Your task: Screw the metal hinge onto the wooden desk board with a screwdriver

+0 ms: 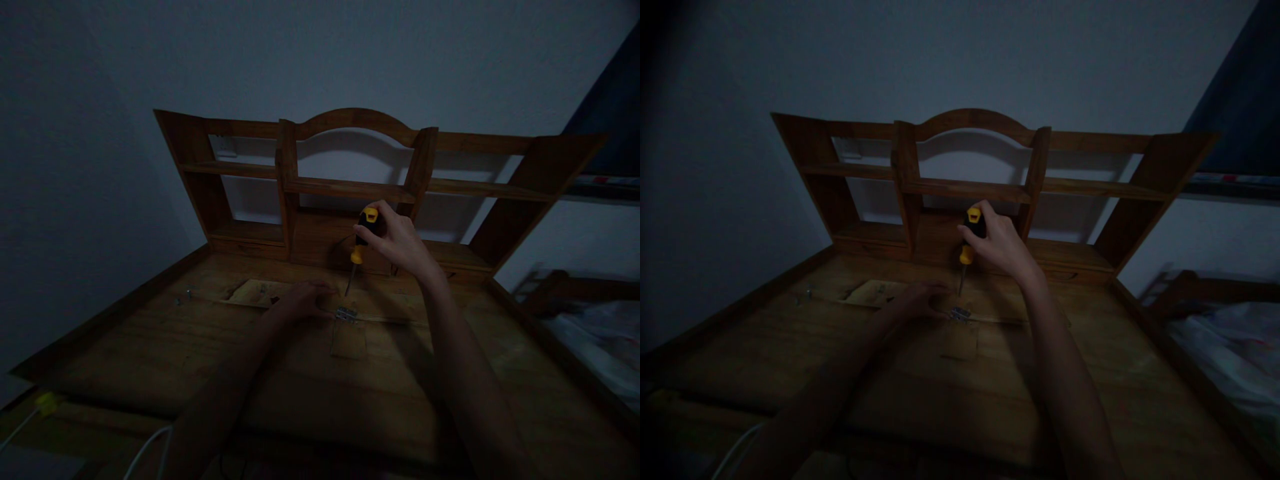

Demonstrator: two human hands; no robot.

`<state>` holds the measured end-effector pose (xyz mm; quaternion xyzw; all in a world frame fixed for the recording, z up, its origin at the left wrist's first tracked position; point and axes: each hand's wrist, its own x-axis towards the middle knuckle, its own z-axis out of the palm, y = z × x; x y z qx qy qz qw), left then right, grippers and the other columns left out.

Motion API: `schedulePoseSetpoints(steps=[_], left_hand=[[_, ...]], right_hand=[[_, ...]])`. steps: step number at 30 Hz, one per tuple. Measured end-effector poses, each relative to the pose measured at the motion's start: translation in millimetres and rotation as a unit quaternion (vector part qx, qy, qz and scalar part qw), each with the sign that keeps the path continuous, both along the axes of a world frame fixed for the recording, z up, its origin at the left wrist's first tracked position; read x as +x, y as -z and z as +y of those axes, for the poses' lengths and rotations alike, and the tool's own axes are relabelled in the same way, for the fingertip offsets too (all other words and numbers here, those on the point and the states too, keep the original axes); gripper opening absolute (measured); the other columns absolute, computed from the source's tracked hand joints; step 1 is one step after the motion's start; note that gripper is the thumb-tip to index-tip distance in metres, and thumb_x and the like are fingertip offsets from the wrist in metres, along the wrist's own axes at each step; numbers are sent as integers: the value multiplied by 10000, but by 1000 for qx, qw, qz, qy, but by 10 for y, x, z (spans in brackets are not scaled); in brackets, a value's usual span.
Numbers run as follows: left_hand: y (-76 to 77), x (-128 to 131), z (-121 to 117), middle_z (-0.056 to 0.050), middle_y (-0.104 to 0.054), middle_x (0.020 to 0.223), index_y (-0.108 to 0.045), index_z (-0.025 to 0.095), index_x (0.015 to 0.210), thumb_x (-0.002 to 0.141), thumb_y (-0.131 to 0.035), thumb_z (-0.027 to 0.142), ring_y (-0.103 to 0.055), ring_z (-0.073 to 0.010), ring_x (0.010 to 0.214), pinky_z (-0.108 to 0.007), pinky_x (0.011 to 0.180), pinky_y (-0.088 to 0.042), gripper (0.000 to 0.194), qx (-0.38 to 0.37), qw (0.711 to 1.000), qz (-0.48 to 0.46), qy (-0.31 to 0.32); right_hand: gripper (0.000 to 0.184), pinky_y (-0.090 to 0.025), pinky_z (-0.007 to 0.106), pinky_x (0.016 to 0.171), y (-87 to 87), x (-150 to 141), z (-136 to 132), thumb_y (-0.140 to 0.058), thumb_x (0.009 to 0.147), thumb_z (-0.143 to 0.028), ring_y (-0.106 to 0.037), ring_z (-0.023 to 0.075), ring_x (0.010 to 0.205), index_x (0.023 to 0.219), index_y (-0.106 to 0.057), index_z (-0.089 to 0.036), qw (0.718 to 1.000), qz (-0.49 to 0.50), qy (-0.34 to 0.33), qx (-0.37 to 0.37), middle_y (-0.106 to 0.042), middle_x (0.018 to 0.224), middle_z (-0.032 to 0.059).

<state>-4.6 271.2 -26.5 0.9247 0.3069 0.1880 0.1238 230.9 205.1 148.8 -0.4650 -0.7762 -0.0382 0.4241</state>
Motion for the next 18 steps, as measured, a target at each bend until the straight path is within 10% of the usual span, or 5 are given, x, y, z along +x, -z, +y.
schedulePoseSetpoints(steps=[7,18], left_hand=[[2,12,-10,-82,-495,1442,-581,283,1332,645,-757,666,-453,-302,1329,-434,1105,-363,806,0,1000,-10,15],[-12,316,-283,-52,-614,1191,-659,286,1213,856,-658,499,-576,-212,1122,-346,998,-444,416,3,992,-101,79]], right_hand=[[303,-407,293,627,-111,107,-95,-589,880,-449,-560,174,659,1069,-537,-218,999,-1,38,33,-639,833,23],[302,-407,299,627,-157,114,-133,-591,882,-445,-558,180,667,1073,-552,-214,997,2,50,58,-639,855,30]])
